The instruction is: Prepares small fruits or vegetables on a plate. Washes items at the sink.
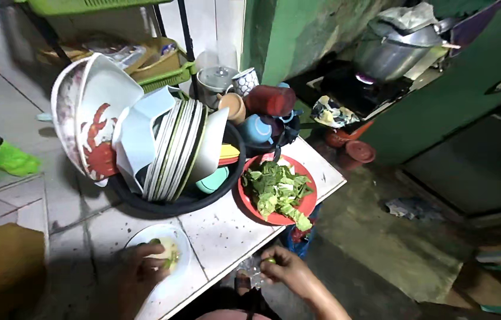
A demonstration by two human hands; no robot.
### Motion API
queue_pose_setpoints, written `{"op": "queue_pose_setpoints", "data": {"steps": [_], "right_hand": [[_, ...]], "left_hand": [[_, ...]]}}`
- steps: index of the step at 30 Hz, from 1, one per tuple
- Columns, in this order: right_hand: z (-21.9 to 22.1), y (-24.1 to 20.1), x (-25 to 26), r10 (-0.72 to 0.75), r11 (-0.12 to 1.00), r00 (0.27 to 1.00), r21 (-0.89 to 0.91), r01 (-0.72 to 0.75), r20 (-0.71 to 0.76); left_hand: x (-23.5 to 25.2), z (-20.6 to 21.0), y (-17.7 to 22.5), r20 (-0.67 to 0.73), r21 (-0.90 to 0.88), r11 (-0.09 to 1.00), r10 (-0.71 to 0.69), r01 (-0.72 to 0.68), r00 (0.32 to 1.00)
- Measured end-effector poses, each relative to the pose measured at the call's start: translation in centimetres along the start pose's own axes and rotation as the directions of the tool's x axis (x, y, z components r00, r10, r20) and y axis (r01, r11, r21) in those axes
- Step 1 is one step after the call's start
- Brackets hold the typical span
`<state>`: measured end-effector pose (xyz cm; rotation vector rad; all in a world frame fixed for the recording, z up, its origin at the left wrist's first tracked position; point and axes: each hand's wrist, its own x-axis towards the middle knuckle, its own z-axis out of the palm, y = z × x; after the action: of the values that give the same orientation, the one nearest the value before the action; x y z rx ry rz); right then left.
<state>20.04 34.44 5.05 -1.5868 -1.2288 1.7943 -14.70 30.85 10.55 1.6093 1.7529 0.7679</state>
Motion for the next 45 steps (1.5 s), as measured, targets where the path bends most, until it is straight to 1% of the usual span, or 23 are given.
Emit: {"op": "queue_pose_setpoints", "data": {"steps": [3, 4, 6, 8, 10, 12, 14, 17, 19, 21, 22, 23, 24, 26, 28, 30, 32, 33, 34, 36, 38, 41, 45], "right_hand": [[-6.3, 5.5, 2.1, 0.169, 0.967, 0.946, -0.14, -0.214, -0.278], [-8.3, 6.6, 3.3, 0.183, 0.941, 0.915, -0.204, -0.269, -0.361], [-12.2, 8.0, 6.1, 0.173, 0.911, 0.856, -0.251, -0.327, -0.488], [-15.6, 8.5, 8.7, 0.167, 0.914, 0.798, -0.211, -0.345, -0.579], [-18.2, 9.1, 10.7, 0.193, 0.95, 0.747, -0.069, -0.305, -0.636], [-19.3, 8.9, 11.5, 0.186, 0.975, 0.716, 0.036, -0.219, -0.672], [-19.0, 8.3, 11.1, 0.153, 0.986, 0.71, 0.061, -0.153, -0.688], [-16.6, 7.8, 8.8, 0.088, 0.987, 0.753, -0.045, -0.154, -0.652], [-14.4, 8.1, 7.2, 0.076, 0.945, 0.805, -0.216, -0.247, -0.589], [-11.0, 7.2, 5.9, 0.165, 0.853, 0.89, -0.391, -0.346, -0.426], [-8.9, 6.1, 5.4, 0.209, 0.796, 0.924, -0.493, -0.351, -0.32], [-6.8, 4.8, 5.0, 0.226, 0.729, 0.951, -0.611, -0.308, -0.21], [-4.7, 3.3, 4.6, 0.223, 0.661, 0.97, -0.717, -0.221, -0.094], [0.0, -0.5, 3.9, 0.177, 0.597, 0.973, -0.802, 0.016, 0.151], [4.7, -4.0, 3.6, -0.017, 0.608, 0.937, -0.74, 0.287, 0.349], [9.3, -7.0, 4.0, -0.247, 0.56, 0.852, -0.649, 0.514, 0.461], [13.5, -9.0, 5.6, -0.438, 0.444, 0.761, -0.621, 0.646, 0.478], [15.4, -9.9, 6.4, -0.458, 0.396, 0.756, -0.654, 0.645, 0.468], [17.0, -10.7, 7.3, -0.442, 0.355, 0.771, -0.7, 0.62, 0.458], [19.7, -11.9, 8.7, -0.269, 0.293, 0.869, -0.824, 0.485, 0.416], [21.4, -12.2, 9.6, -0.143, 0.24, 0.918, -0.887, 0.394, 0.369], [22.3, -11.6, 9.6, -0.147, 0.226, 0.92, -0.893, 0.39, 0.364], [22.4, -10.7, 9.5, -0.216, 0.271, 0.917, -0.882, 0.386, 0.335]], "left_hand": [[-0.5, -2.4, -0.6, 0.043, 0.02, 0.977, -0.215, 0.215, 0.976], [-0.8, -2.8, -0.8, 0.04, 0.042, 0.968, -0.25, 0.248, 0.967], [-1.5, -3.5, -0.5, 0.034, 0.044, 0.942, -0.333, 0.331, 0.942], [-2.0, -3.7, -0.3, 0.01, 0.013, 0.92, -0.392, 0.392, 0.92], [-2.5, -4.0, -0.4, -0.023, -0.021, 0.904, -0.427, 0.426, 0.904], [-2.9, -4.4, -0.6, -0.054, -0.036, 0.893, -0.45, 0.448, 0.891], [-3.5, -4.7, -1.5, -0.099, -0.058, 0.898, -0.441, 0.437, 0.892], [-4.7, -5.4, -3.5, -0.168, -0.065, 0.917, -0.398, 0.393, 0.902], [-5.1, -5.5, -4.3, -0.237, -0.019, 0.932, -0.357, 0.363, 0.904], [-5.0, -5.4, -3.9, -0.313, 0.005, 0.916, -0.38, 0.402, 0.87], [-4.7, -5.5, -3.5, -0.336, 0.018, 0.897, -0.411, 0.442, 0.848], [-4.3, -5.7, -3.7, -0.329, 0.022, 0.882, -0.438, 0.47, 0.837], [-4.0, -5.8, -3.9, -0.312, 0.03, 0.877, -0.447, 0.479, 0.838], [-3.2, -5.7, -4.4, -0.252, 0.079, 0.887, -0.423, 0.454, 0.87], [-1.9, -5.4, -4.4, -0.189, 0.133, 0.908, -0.37, 0.397, 0.909], [-0.4, -4.5, -4.0, -0.154, 0.172, 0.938, -0.276, 0.301, 0.949], [1.2, -3.5, -3.8, -0.083, 0.206, 0.951, -0.216, 0.229, 0.973], [2.0, -3.0, -3.9, -0.052, 0.235, 0.949, -0.205, 0.211, 0.977], [2.6, -2.5, -3.9, -0.023, 0.277, 0.938, -0.211, 0.209, 0.977], [3.6, -1.6, -4.0, 0.017, 0.366, 0.908, -0.225, 0.203, 0.974], [3.9, -1.1, -4.1, 0.057, 0.443, 0.875, -0.247, 0.197, 0.967], [3.8, -0.9, -4.5, 0.081, 0.472, 0.868, -0.216, 0.153, 0.973], [3.7, -1.0, -4.4, 0.1, 0.462, 0.874, -0.216, 0.147, 0.971]]}}
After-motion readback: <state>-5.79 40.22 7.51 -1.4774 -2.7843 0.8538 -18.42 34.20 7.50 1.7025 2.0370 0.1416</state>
